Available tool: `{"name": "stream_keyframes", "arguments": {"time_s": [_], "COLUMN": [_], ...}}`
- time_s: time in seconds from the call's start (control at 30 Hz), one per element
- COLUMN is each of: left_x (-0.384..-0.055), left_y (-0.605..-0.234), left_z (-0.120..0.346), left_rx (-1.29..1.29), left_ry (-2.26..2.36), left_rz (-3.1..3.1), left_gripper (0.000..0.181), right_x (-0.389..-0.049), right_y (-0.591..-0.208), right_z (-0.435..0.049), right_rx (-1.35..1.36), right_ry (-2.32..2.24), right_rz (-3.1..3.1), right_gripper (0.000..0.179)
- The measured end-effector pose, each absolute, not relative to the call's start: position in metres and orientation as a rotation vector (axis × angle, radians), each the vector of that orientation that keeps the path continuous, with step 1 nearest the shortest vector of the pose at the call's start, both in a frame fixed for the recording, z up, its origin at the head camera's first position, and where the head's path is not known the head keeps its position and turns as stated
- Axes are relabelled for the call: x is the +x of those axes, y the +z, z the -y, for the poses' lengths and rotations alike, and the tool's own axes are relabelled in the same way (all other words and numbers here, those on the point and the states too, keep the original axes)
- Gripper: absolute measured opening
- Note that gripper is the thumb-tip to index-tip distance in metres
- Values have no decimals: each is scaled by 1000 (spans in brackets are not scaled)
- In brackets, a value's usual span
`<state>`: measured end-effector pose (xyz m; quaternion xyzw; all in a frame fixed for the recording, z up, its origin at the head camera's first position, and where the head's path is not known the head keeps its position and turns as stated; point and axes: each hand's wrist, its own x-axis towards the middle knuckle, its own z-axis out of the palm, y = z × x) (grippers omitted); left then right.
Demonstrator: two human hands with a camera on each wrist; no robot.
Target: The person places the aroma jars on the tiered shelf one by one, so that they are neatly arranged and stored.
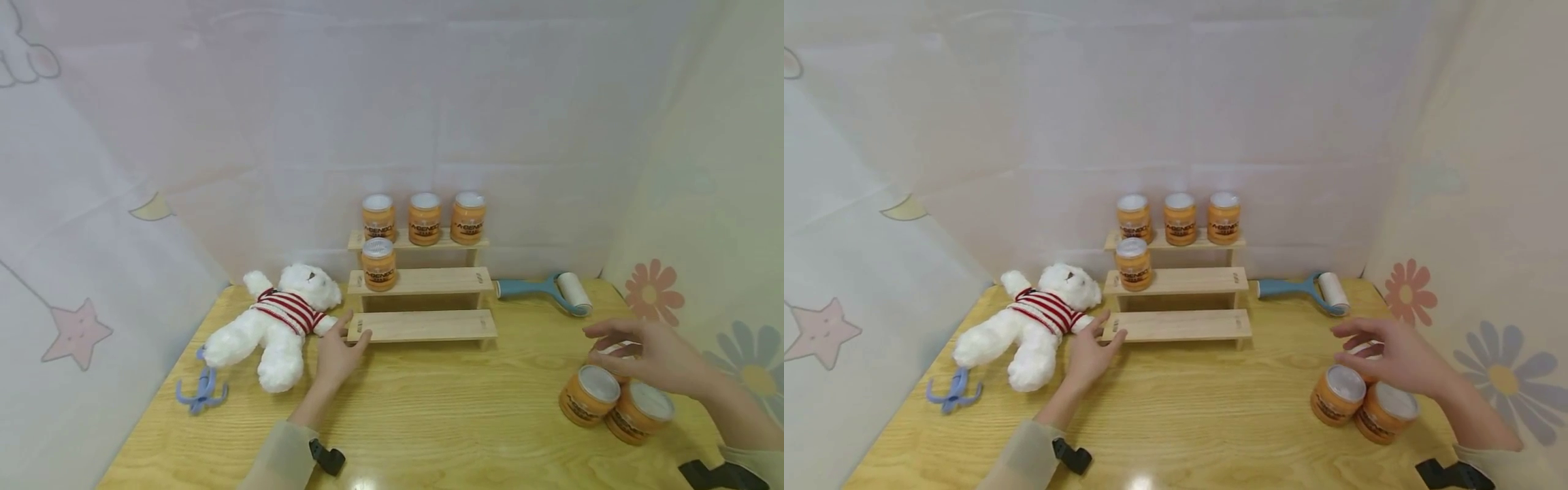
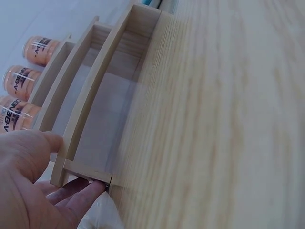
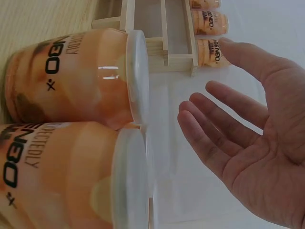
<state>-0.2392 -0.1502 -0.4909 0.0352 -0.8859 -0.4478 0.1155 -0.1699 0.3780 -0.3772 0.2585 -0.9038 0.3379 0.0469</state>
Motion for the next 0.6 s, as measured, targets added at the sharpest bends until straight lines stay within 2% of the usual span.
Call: {"name": "stream_keyframes", "arguments": {"time_s": [0.23, 0.6], "left_x": [-239, -240], "left_y": [-492, -492], "left_z": [153, 153], "left_rx": [113, 92], "left_ry": [-1339, -1379], "left_rz": [2605, 2604], "left_gripper": [70, 70], "right_x": [-157, -151], "right_y": [-386, -397], "right_z": [-380, -374], "right_rx": [762, 821], "right_ry": [969, 801], "right_rz": [2818, 2810], "right_gripper": [37, 44]}}
